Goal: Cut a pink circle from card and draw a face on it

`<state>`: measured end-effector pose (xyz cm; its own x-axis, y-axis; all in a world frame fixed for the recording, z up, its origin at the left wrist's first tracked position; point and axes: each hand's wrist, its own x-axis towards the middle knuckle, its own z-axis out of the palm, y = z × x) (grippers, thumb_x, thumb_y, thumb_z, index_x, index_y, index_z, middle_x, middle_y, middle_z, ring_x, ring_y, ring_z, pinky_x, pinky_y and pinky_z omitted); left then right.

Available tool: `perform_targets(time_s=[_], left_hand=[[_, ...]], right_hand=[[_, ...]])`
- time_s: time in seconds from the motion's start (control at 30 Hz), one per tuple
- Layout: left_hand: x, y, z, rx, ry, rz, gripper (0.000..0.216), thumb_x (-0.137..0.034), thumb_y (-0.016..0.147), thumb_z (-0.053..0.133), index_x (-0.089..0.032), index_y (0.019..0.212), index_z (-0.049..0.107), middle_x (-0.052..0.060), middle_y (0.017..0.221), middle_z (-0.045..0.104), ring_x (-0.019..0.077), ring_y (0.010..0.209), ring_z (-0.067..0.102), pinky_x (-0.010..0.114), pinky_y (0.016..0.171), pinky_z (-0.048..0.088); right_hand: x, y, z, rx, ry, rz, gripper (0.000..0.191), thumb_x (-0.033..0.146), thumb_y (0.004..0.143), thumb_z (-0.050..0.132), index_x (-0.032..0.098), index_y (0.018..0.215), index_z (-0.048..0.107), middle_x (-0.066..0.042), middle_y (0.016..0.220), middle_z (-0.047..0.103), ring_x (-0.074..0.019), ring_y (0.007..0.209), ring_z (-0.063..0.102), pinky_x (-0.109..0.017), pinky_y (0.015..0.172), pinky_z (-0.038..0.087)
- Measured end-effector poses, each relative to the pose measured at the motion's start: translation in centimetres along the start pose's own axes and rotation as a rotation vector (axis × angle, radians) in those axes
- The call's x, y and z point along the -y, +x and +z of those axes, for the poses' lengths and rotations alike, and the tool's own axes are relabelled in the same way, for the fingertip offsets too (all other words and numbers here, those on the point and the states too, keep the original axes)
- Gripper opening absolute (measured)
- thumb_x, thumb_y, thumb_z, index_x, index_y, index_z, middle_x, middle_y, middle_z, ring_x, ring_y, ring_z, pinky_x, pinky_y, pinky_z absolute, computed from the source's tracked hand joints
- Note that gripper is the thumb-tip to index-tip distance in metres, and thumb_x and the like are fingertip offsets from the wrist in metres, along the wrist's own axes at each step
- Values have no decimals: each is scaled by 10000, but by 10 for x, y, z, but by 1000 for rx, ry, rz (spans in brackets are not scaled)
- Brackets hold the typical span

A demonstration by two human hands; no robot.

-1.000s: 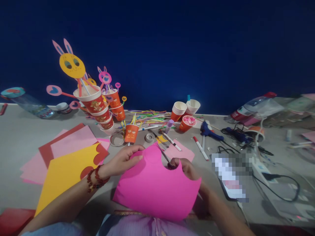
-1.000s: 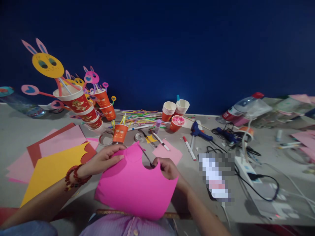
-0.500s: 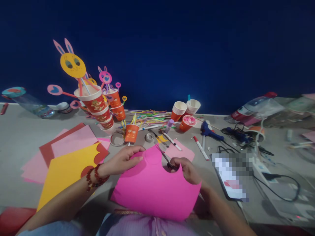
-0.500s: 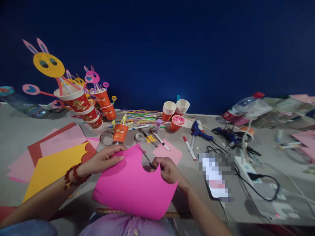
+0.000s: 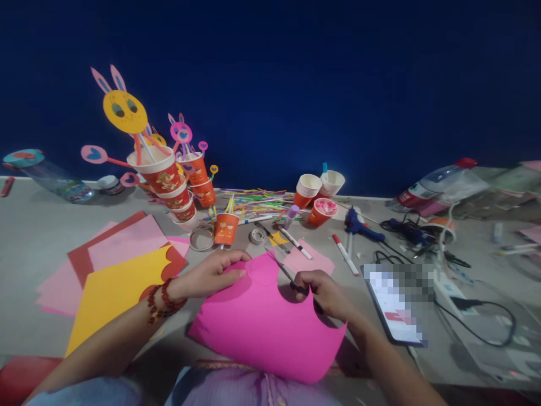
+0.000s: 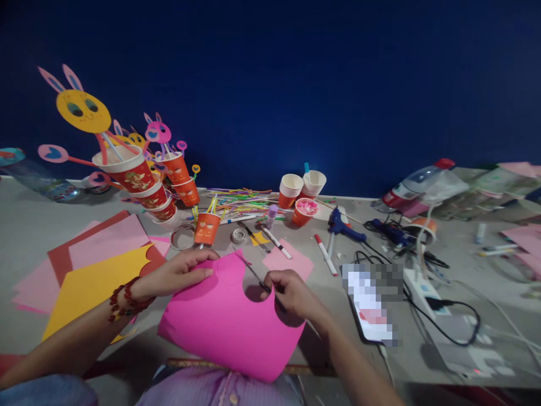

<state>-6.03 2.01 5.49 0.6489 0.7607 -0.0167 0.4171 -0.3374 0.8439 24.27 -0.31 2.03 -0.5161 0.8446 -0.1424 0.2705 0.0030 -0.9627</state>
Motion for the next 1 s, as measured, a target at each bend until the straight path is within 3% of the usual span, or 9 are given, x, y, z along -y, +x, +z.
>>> perform_targets(time_s=[0.4,0.7,1.0], left_hand=[[-3,1,-2,44,4,2,226,-273,945,497,-190,1115,621,20,1024,689,177,927,627,256,852,470],[-7,4,-3,81,-17,-12,210,-272,954,500,-194,1105,622,17,1022,689,169,915,622,254,846,471],[-8,5,-3,80,34,1,222,-278,961,493,-193,1122,619,23,1019,694,172,902,621,261,835,469]], right_hand=[[0,2,0,43,30,53,131,174,635,548,219,573,442,45,543,518,-127,541,481,-244,559,396],[-9,1,-6,35,-11,12,345,319,726,685,216,550,407,53,510,479,-114,511,444,-225,501,349],[-1,1,-14,123,34,97,321,381,746,720,206,597,496,51,495,515,-122,475,492,-224,469,370]])
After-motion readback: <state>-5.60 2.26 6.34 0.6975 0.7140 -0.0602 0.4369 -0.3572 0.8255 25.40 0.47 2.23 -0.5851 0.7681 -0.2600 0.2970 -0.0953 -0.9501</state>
